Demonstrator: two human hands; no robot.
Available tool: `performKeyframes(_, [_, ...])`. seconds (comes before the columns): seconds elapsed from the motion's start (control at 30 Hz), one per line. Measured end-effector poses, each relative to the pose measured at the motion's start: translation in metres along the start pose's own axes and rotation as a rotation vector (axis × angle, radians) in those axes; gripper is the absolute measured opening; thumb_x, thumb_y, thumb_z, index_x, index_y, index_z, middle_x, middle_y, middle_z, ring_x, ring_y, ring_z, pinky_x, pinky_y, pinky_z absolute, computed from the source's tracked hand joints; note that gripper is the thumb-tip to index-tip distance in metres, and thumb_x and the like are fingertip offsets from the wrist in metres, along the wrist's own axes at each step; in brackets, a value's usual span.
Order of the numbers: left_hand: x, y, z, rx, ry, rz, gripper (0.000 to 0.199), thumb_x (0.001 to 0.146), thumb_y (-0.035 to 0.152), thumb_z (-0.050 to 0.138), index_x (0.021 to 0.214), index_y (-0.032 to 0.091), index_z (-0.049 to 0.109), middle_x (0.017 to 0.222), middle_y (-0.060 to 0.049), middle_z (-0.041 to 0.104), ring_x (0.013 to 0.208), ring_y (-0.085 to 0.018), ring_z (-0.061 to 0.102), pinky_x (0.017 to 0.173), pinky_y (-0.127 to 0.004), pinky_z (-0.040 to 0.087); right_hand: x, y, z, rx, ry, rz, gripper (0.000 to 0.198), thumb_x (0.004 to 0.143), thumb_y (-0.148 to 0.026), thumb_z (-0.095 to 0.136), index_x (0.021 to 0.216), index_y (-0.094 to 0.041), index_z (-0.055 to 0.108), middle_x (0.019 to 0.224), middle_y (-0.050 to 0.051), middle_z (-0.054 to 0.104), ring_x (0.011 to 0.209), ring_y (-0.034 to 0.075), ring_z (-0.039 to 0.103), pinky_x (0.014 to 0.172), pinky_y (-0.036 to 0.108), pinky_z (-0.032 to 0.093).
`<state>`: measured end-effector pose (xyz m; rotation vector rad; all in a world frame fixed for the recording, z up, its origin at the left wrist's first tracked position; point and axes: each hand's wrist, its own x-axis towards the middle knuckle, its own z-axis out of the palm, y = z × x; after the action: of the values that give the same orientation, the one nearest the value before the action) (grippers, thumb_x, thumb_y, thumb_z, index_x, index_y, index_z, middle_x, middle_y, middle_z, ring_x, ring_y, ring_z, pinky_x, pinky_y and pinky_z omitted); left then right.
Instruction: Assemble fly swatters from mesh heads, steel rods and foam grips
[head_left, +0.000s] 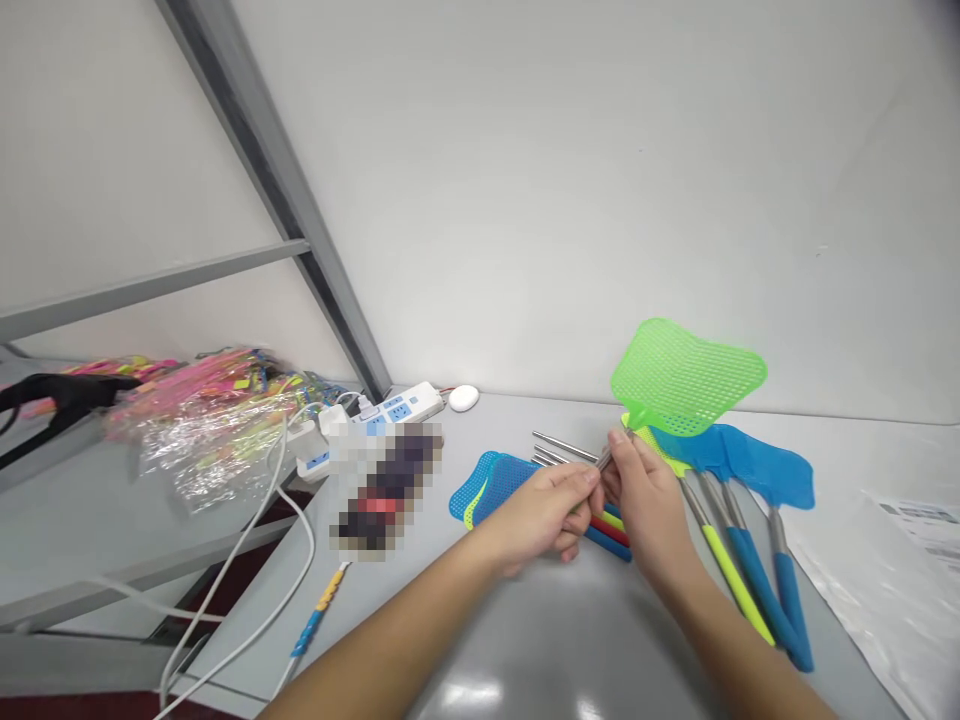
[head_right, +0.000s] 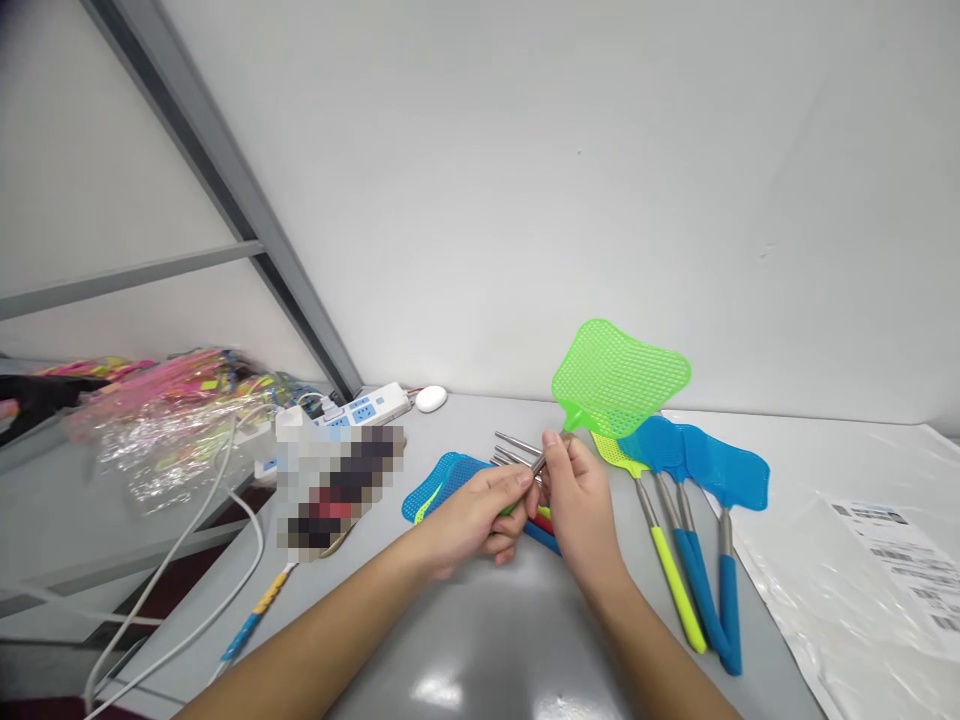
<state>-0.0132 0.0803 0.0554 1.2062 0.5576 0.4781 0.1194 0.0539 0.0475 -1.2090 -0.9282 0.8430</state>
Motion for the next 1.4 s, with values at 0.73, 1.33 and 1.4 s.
performKeyframes(0.73, [-0.008,-0.002,-0.003,0.218,0.483,0.397,0.042,0.091,0.051,0.047,0.066,0.018,0.055,0.066,-0.002,0.053,0.064,-0.014,0.049,0.063,-0.026,0.039,-0.016,-0.015,0.000,0.082,-0.497,0.329,0.046,0.090,-0.054,0.048,0.056,-0.023,0.045,0.049,-0.002,0.041,0.045,0.015,0.042,0.049,0.032,0.041])
performKeyframes(1.33, [0.003,-0.006,-0.008,-0.608,0.143,0.207,0.024,0.080,0.034,0.071,0.089,0.012,0.071,0.076,-0.005,0.063,0.080,-0.016,0.061,0.081,-0.026,0.046,-0.026,-0.015,0.012,0.197,-0.545,0.470,0.045,0.090,-0.058,0.044,0.063,-0.022,0.043,0.046,-0.007,0.037,0.032,0.008,0.028,0.034,0.023,0.026])
performKeyframes(1.4, [0.002,-0.004,-0.011,-0.581,0.158,0.231,0.023,0.081,0.034,0.070,0.088,0.013,0.071,0.072,-0.004,0.062,0.073,-0.014,0.060,0.078,-0.026,0.046,-0.026,-0.016,0.013,0.201,-0.551,0.466,0.045,0.089,-0.059,0.045,0.063,-0.022,0.044,0.047,-0.007,0.037,0.034,0.007,0.028,0.035,0.022,0.026])
